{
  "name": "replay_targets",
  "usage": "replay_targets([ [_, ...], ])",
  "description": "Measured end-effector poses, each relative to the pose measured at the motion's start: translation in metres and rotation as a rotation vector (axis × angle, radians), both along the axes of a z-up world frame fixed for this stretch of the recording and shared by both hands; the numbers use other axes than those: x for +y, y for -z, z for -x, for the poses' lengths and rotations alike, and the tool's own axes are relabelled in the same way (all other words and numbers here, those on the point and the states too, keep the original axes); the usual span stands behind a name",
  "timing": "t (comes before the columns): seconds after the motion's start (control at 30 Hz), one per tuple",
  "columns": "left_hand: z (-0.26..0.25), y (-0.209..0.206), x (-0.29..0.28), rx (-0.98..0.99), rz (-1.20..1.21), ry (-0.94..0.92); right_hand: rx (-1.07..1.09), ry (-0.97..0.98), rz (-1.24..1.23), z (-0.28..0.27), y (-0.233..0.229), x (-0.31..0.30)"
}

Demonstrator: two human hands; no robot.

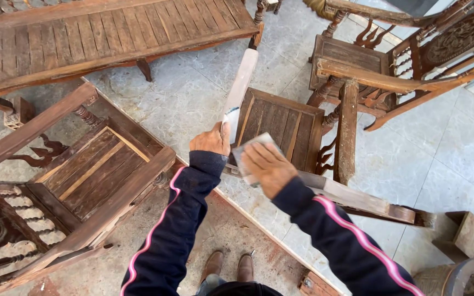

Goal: Manually sanding a wooden chair using sandpaper to prepare it for finishing.

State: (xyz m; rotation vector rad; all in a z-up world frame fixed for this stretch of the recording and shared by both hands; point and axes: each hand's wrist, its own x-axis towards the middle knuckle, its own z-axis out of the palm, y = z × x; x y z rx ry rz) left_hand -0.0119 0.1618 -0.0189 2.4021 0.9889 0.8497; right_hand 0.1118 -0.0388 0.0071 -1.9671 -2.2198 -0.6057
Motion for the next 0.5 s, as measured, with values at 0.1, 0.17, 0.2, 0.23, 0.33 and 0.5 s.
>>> replay_targets([
  [0.1,0.003,0.011,0.003,-0.014,-0.029,0.004,-0.036,0.01,-0.016,0.013,-0.018,-0.012],
  [0.17,0.001,0.012,0.005,-0.024,-0.047,-0.025,-0.017,-0.01,-0.027,-0.001,-0.033,-0.042],
  [0.2,0.002,0.012,0.003,-0.052,-0.045,-0.011,-0.015,-0.003,-0.024,-0.012,-0.037,-0.066],
  [0.23,0.003,0.012,0.001,-0.08,-0.044,0.004,-0.013,0.004,-0.021,-0.022,-0.042,-0.09],
  [0.33,0.006,-0.003,-0.003,-0.056,-0.024,0.007,-0.021,0.13,0.094,-0.015,-0.047,-0.114],
  [0.5,0.002,-0.001,-0.002,-0.091,-0.072,0.022,0.048,0.127,-0.005,0.018,-0.019,-0.044],
])
